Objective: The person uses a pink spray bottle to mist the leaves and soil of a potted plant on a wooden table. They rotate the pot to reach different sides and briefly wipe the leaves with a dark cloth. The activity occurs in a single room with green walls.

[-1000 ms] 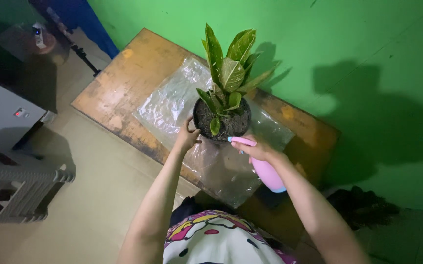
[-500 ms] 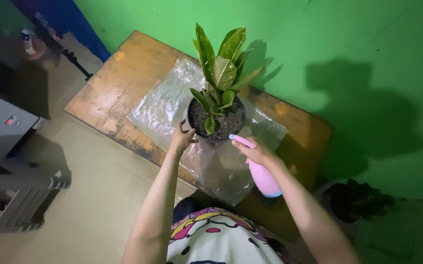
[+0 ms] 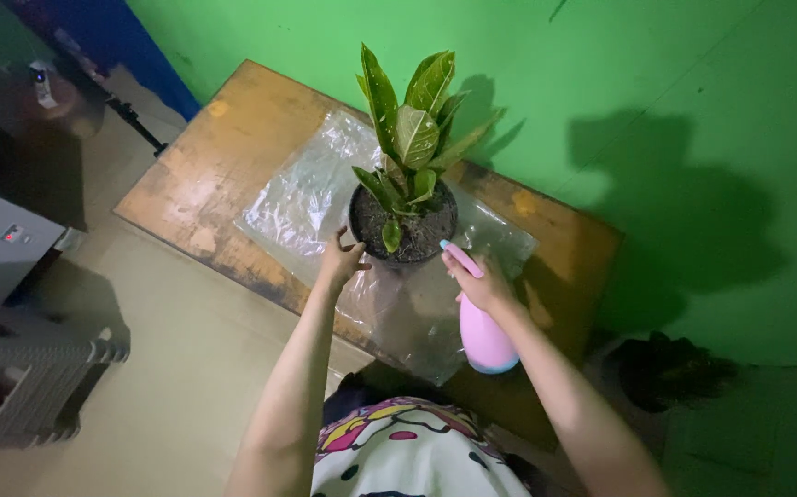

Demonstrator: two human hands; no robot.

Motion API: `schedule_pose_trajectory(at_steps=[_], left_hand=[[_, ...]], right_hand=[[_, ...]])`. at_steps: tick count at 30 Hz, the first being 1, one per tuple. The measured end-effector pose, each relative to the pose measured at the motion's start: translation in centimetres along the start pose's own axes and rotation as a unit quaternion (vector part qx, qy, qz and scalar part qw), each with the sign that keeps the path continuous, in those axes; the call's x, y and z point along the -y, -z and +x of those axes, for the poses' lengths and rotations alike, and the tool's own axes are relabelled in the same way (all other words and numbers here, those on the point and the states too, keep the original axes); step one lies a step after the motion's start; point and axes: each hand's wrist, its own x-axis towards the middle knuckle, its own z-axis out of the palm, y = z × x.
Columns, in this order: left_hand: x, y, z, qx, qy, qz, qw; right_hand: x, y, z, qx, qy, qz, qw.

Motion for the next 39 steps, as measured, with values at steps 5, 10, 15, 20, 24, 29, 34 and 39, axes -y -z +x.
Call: schedule_pose_trajectory(at_steps=[5, 10, 15, 20, 24, 29, 34, 39], left_hand=[[0.3, 0.0, 0.3, 0.006, 0.004, -0.005, 1.000], [0.6, 0.1, 0.7, 0.006, 0.001, 0.000, 1.000], [1.7, 0.5, 1.8, 0.013, -0.006, -0.023, 1.000], [3.4, 0.8, 3.6, 0.014, -0.004, -0.029, 0.999], [2.2, 0.7, 2.4, 0.013, -0.007, -0.030, 0.999], [2.5, 0.8, 2.7, 0.010, -0.006, -0.021, 1.000], [2.3, 0.9, 2.6, 0.015, -0.004, -0.013, 1.000], [2.3, 0.9, 2.7, 0.017, -0.003, -0.014, 1.000]], right_hand=[[-1.9, -1.2, -0.1, 0.041, -0.022, 0.031, 0.998], [-1.3, -1.0, 0.4, 0.024, -0.011, 0.043, 0.999], [-0.1, -1.3, 0.0, -0.020, -0.004, 0.051, 0.998], [0.0, -1.9, 0.4, -0.009, 0.000, 0.009, 1.000], [-1.2, -2.1, 1.3, -0.024, 0.012, 0.023, 0.999], [0.5, -2.0, 0.3, 0.005, -0.009, 0.021, 1.000], [-0.8, -2.2, 1.5, -0.023, 0.000, 0.032, 0.999], [1.7, -1.8, 0.0, -0.022, -0.014, 0.049, 0.998]])
